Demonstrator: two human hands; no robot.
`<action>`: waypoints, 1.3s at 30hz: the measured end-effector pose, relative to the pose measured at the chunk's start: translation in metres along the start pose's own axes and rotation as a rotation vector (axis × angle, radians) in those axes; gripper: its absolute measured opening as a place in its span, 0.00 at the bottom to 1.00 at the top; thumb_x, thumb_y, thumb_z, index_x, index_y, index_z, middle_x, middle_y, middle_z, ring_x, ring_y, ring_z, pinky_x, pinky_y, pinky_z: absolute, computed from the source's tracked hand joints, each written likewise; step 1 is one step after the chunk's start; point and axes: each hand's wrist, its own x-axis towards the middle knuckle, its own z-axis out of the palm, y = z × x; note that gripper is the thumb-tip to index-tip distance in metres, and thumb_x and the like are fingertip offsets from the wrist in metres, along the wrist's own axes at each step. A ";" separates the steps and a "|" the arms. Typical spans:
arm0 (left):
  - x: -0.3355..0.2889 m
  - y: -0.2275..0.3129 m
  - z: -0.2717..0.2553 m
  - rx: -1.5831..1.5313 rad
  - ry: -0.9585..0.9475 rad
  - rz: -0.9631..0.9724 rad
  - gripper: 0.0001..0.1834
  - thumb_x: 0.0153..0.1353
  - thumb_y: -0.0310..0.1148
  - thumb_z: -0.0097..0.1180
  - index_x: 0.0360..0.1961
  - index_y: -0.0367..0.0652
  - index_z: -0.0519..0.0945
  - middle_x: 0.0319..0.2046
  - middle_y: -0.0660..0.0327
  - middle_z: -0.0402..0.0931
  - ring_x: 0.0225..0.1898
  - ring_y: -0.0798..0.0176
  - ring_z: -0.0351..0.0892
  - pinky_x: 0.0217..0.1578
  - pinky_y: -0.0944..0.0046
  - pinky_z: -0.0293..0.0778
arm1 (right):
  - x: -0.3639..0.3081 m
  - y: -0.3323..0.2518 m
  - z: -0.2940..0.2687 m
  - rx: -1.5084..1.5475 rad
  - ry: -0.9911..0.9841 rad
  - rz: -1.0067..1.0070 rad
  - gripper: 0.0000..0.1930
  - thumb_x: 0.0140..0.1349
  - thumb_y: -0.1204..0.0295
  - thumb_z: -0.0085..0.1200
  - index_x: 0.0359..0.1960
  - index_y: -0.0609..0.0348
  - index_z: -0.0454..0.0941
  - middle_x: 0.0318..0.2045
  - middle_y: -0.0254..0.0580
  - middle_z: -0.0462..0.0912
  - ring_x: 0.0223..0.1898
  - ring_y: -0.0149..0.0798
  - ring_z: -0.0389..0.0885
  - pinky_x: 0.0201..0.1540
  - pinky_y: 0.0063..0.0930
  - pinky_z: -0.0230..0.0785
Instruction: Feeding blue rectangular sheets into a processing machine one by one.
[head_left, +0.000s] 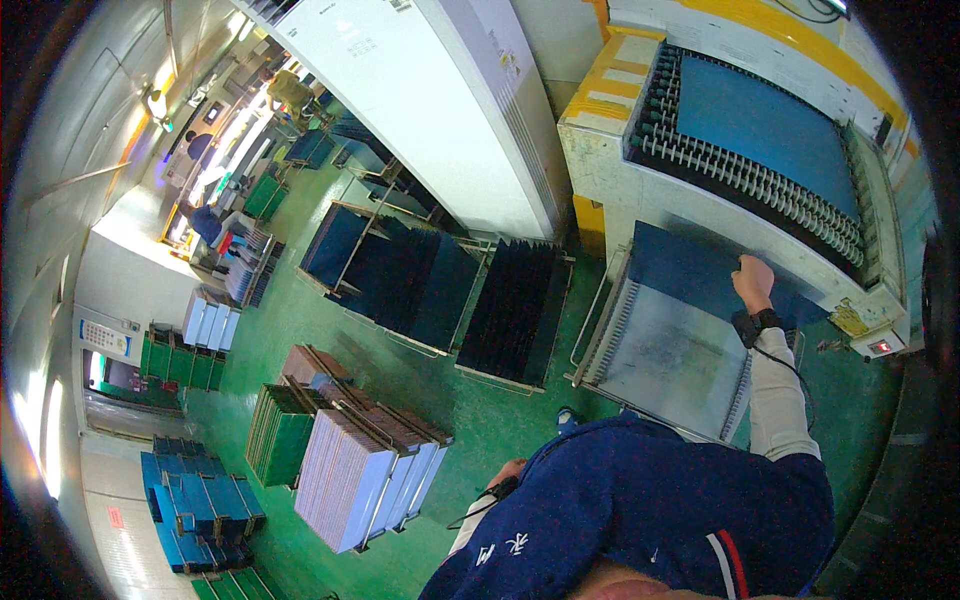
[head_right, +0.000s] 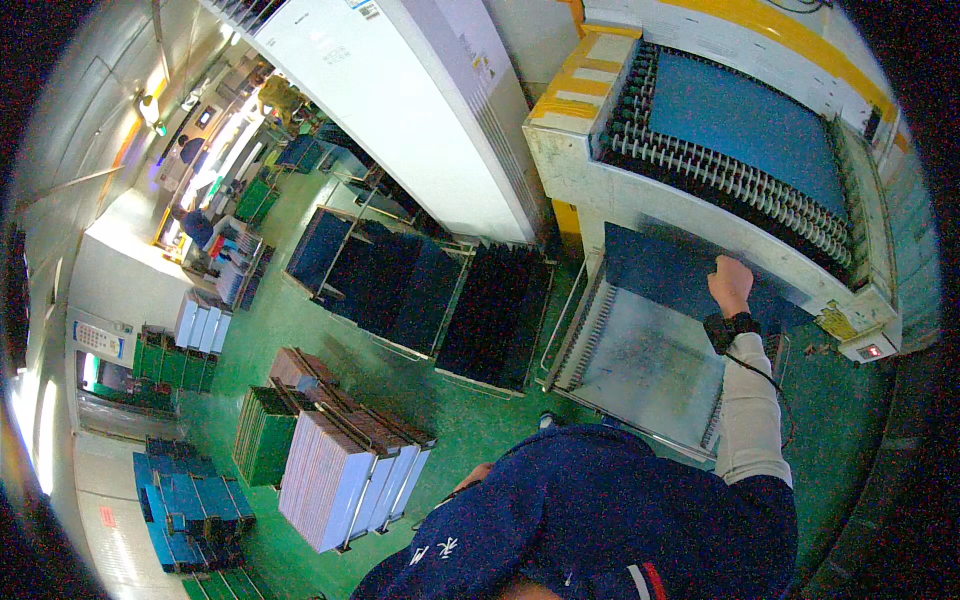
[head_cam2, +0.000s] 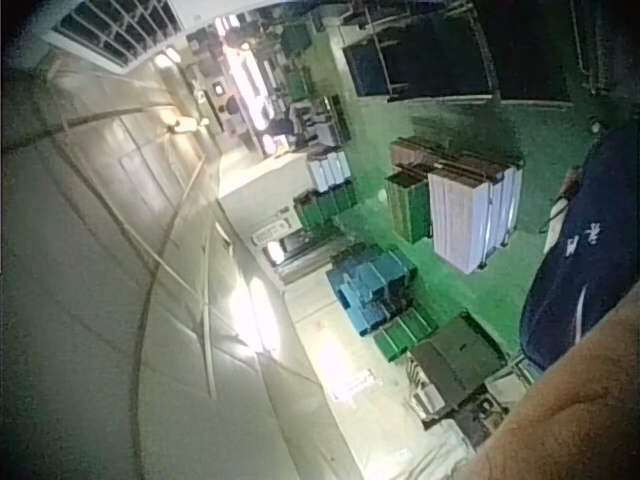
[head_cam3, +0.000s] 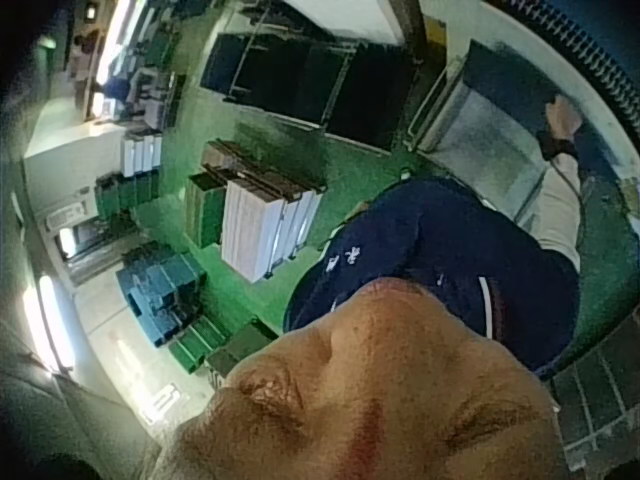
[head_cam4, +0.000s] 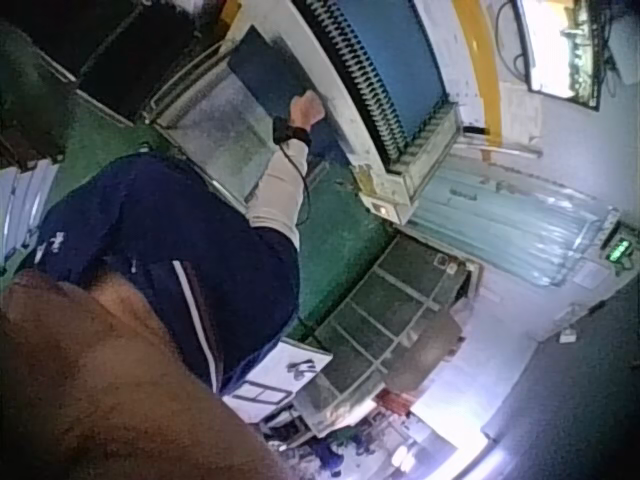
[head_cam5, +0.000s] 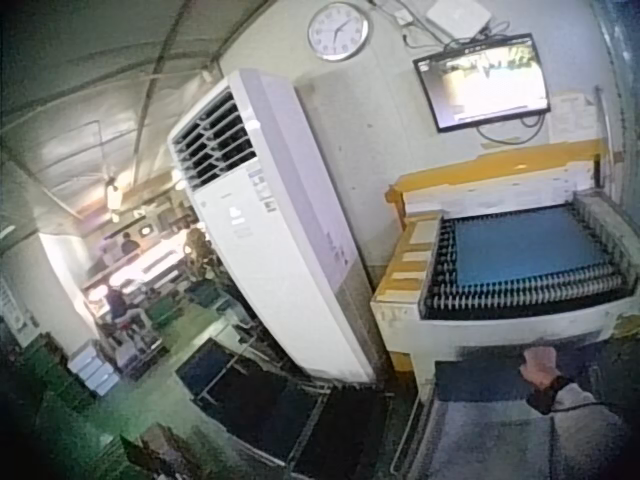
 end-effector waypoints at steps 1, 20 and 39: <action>-0.002 0.001 -0.001 -0.009 -0.004 -0.008 0.27 0.59 0.47 0.54 0.53 0.39 0.76 0.49 0.52 0.78 0.52 0.55 0.76 0.53 0.60 0.68 | 0.000 0.000 0.000 0.002 -0.006 0.004 0.17 0.47 0.67 0.62 0.40 0.59 0.81 0.37 0.50 0.83 0.42 0.50 0.81 0.44 0.42 0.72; 0.017 -0.017 -0.001 -0.013 -0.027 0.108 0.23 0.57 0.45 0.57 0.49 0.41 0.79 0.43 0.54 0.81 0.46 0.59 0.78 0.48 0.60 0.70 | -0.001 0.002 0.005 -0.003 0.009 -0.011 0.18 0.46 0.67 0.61 0.40 0.58 0.80 0.39 0.48 0.82 0.43 0.50 0.80 0.45 0.42 0.72; 0.037 0.015 -0.012 0.180 -0.087 0.113 0.19 0.55 0.41 0.59 0.45 0.41 0.81 0.40 0.57 0.81 0.41 0.62 0.78 0.43 0.60 0.71 | -0.054 0.028 -0.200 0.143 0.266 -0.134 0.20 0.44 0.62 0.66 0.38 0.60 0.81 0.36 0.52 0.81 0.41 0.54 0.79 0.42 0.46 0.70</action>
